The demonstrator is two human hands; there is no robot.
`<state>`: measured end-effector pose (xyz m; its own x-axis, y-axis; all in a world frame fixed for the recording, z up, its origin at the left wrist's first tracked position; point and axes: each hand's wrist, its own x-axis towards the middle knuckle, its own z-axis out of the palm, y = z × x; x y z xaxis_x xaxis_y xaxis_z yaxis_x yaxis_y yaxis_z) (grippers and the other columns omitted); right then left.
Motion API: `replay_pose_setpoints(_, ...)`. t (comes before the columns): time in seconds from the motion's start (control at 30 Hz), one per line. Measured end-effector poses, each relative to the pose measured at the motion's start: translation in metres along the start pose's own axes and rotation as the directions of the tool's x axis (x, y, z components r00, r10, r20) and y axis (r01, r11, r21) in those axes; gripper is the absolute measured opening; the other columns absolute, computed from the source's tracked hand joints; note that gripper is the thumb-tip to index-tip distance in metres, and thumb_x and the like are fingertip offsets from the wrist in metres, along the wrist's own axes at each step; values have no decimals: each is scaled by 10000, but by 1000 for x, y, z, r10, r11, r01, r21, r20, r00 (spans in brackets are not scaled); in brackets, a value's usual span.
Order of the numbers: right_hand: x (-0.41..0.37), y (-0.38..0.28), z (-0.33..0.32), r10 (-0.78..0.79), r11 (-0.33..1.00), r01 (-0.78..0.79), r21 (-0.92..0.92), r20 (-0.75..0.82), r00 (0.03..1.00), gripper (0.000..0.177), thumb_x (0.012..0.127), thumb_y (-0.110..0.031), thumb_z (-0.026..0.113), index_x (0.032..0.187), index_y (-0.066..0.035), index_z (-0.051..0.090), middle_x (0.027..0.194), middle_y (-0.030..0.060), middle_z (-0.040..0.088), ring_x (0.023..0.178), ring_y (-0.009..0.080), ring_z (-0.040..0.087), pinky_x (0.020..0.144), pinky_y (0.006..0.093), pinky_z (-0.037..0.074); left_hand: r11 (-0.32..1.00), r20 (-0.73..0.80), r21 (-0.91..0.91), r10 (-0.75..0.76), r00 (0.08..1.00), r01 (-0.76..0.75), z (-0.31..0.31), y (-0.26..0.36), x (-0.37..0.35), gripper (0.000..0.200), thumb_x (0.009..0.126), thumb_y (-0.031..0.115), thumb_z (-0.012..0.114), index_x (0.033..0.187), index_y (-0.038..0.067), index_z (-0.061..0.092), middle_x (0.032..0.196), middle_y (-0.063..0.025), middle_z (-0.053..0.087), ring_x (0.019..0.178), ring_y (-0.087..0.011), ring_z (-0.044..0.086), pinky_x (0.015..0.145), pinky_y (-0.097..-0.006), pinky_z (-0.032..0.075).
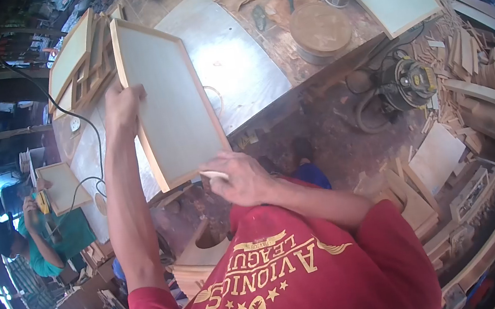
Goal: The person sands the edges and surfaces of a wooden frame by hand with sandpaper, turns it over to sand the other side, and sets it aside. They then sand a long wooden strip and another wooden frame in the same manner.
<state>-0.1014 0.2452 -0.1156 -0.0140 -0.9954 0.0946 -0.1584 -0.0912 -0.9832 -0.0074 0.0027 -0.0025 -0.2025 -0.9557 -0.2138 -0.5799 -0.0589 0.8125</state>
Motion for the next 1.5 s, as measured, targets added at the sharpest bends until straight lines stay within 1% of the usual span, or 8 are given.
replay_pose_setpoints(0.23,2,49,-2,273,955,-267,-127,28,962,442,844,-126,662,1278,-56,716,1118,227,722,1027,387,712,916,449,565,1000,-29,16,28,999,-27,0,-4,4,300,781,-3,617,1054,-123,654,880,-146,659,746,-225,638,699,-387,526)
replay_pose_setpoints(0.3,4,18,1,29,997,-28,73,0,1000,443,849,-136,675,1269,3,706,1086,224,715,1017,384,714,893,452,569,1000,-13,16,18,1000,-17,2,0,3,308,782,-1,618,1064,-120,658,880,-148,664,741,-225,639,701,-387,528)
replay_pose_setpoints(0.47,3,-9,9,-98,992,102,71,-60,993,415,855,-123,693,1250,1,714,1074,203,710,980,353,722,874,431,577,999,-23,-1,38,999,-38,2,-1,1,321,778,1,612,1072,-116,667,879,-147,676,741,-219,643,693,-373,523)
replay_pose_setpoints(0.57,-23,59,11,134,984,-141,-107,-69,989,391,865,-104,683,1245,-22,722,1062,200,707,972,353,722,873,429,579,999,-9,-2,33,999,-33,-3,-5,2,299,794,-12,593,1065,-117,664,894,-150,682,769,-223,648,715,-384,528)
replay_pose_setpoints(0.67,-38,78,22,179,972,-184,-148,-43,983,391,864,-158,671,1245,-88,724,1114,190,700,988,395,708,893,473,574,998,-9,-13,54,998,-54,1,-6,5,315,790,-10,594,1074,-126,668,899,-155,689,768,-225,655,712,-378,529)
replay_pose_setpoints(1.0,-29,-6,-14,-207,977,188,-105,-210,956,421,864,-39,712,1283,-16,674,998,156,678,853,314,696,769,401,565,983,-28,-172,52,998,-56,28,7,0,432,910,86,658,1269,-141,581,1100,-232,702,974,-295,703,876,-415,553)
replay_pose_setpoints(1.2,-26,-8,-23,-272,943,197,-270,-276,922,417,881,-62,727,1292,-26,664,978,161,674,844,329,691,756,406,560,973,-140,-188,111,984,-137,39,-10,8,475,970,331,642,1193,-88,642,1017,-231,728,989,-360,713,904,-458,521)
replay_pose_setpoints(1.5,-43,4,-28,-226,941,149,-303,-236,945,390,895,-58,725,1278,-6,672,1011,171,702,873,327,702,788,399,568,978,-172,-126,145,974,-168,35,-13,11,481,1016,360,547,1175,-80,656,1070,-312,711,1076,-484,674,962,-529,489)
